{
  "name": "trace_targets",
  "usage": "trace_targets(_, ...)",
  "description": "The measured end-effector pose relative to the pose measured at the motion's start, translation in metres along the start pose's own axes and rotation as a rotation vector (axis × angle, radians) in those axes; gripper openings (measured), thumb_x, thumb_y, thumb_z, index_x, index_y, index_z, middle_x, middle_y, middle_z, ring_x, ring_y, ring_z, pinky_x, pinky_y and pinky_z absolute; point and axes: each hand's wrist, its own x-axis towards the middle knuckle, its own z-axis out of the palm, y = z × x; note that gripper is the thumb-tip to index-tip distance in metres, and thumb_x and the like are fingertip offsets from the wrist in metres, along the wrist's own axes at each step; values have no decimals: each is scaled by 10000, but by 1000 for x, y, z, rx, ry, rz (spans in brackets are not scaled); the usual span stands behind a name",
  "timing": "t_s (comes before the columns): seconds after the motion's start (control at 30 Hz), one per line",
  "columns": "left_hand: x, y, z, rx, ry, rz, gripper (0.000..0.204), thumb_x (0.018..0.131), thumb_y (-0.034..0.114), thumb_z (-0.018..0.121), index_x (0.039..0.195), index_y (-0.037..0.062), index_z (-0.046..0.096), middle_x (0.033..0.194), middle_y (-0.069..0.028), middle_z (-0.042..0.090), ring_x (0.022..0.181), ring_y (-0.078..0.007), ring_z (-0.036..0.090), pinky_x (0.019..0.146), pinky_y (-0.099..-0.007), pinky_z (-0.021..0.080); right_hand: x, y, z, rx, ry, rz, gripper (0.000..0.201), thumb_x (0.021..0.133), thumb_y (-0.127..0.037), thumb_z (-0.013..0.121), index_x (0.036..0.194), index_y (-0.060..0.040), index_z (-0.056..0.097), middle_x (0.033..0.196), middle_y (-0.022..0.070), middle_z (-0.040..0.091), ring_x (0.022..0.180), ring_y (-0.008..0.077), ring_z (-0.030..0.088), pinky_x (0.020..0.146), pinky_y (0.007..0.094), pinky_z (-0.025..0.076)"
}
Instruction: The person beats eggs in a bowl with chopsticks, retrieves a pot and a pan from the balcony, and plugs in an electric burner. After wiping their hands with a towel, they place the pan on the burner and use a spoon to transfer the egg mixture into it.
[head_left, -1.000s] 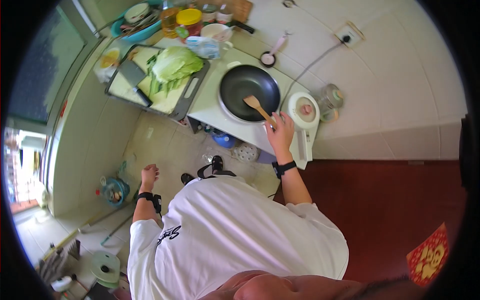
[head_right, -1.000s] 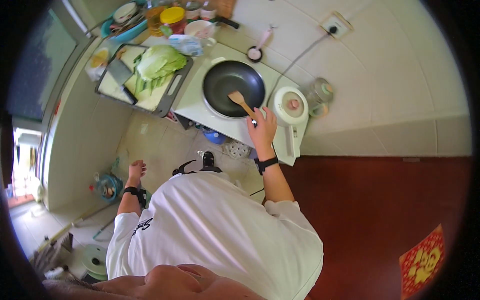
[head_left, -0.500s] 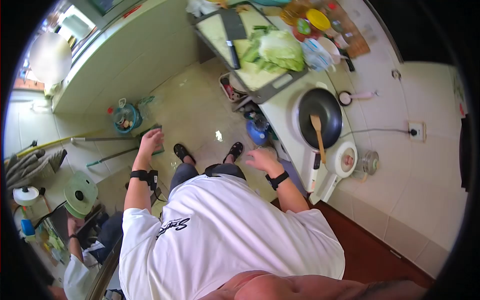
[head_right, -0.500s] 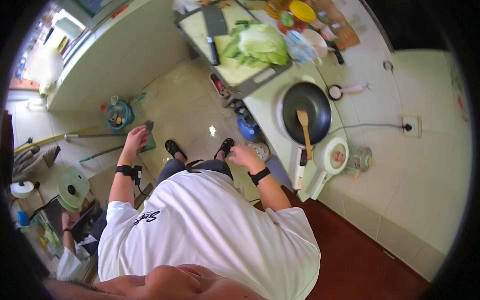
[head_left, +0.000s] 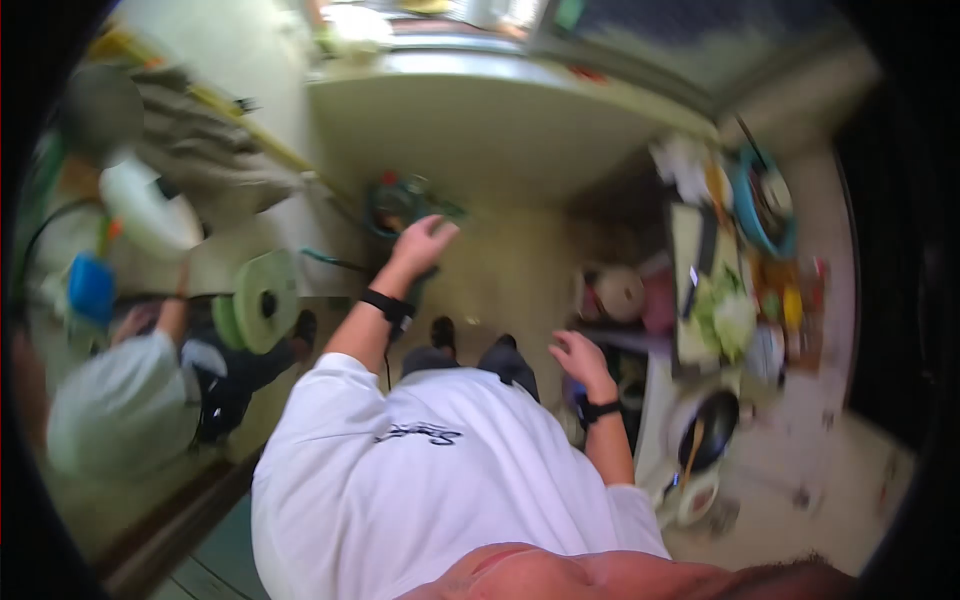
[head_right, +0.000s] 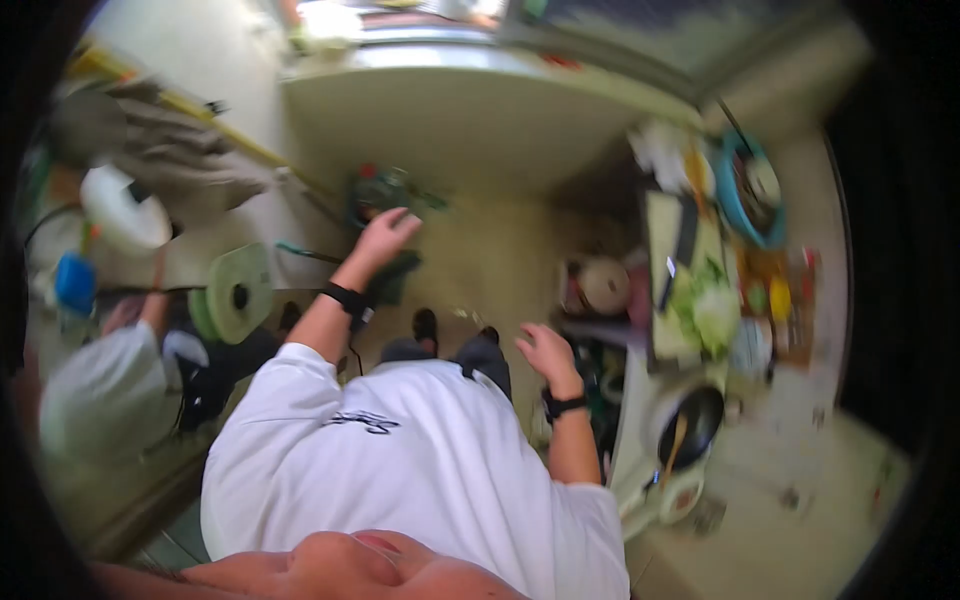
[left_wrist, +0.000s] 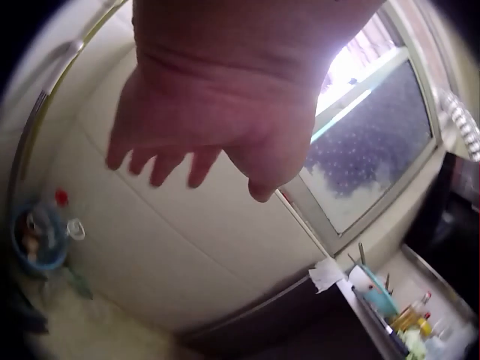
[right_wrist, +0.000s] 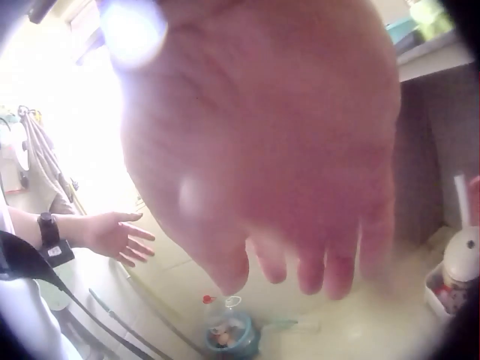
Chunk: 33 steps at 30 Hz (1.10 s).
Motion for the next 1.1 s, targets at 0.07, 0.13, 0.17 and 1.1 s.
trace_targets(0.07, -10, 7, -28, 88, 223, 335, 553, 838, 318, 666, 1298, 48, 520, 1365, -208, 480, 1313, -354, 400, 1082, -403, 338, 32, -23, -21, 57, 3, -42, 382, 835, -280, 651, 1169, -98, 618, 1102, 119, 634, 857, 284, 649, 786, 385, 513)
trace_targets(0.13, -26, 29, -65, 70, 490, 374, 550, 832, 266, 666, 1319, 67, 505, 1390, -197, 456, 1325, -371, 376, 1095, -423, 317, 71, -51, -40, 118, 95, -151, 380, 836, -250, 659, 1183, -105, 603, 1086, 104, 630, 785, 239, 648, 748, 362, 515)
trace_targets(0.17, -33, 35, -84, 136, 638, 430, 532, 837, 229, 661, 1321, 71, 506, 1411, -182, 438, 1340, -359, 361, 1107, -426, 295, 92, -64, -47, 108, 85, -196, 380, 836, -250, 659, 1183, -105, 603, 1086, 104, 630, 785, 239, 648, 748, 362, 515)
trace_targets(1.1, -44, 32, -192, -1140, 716, 590, 534, 1054, 345, 229, 1498, 50, 188, 1518, -88, 256, 1393, -178, 247, 1143, -310, 200, 176, -446, -13, 1046, -426, -1343, 502, 977, -225, 419, 1428, -16, 349, 1564, 164, 125, 1457, 314, 57, 1160, 414, 77)
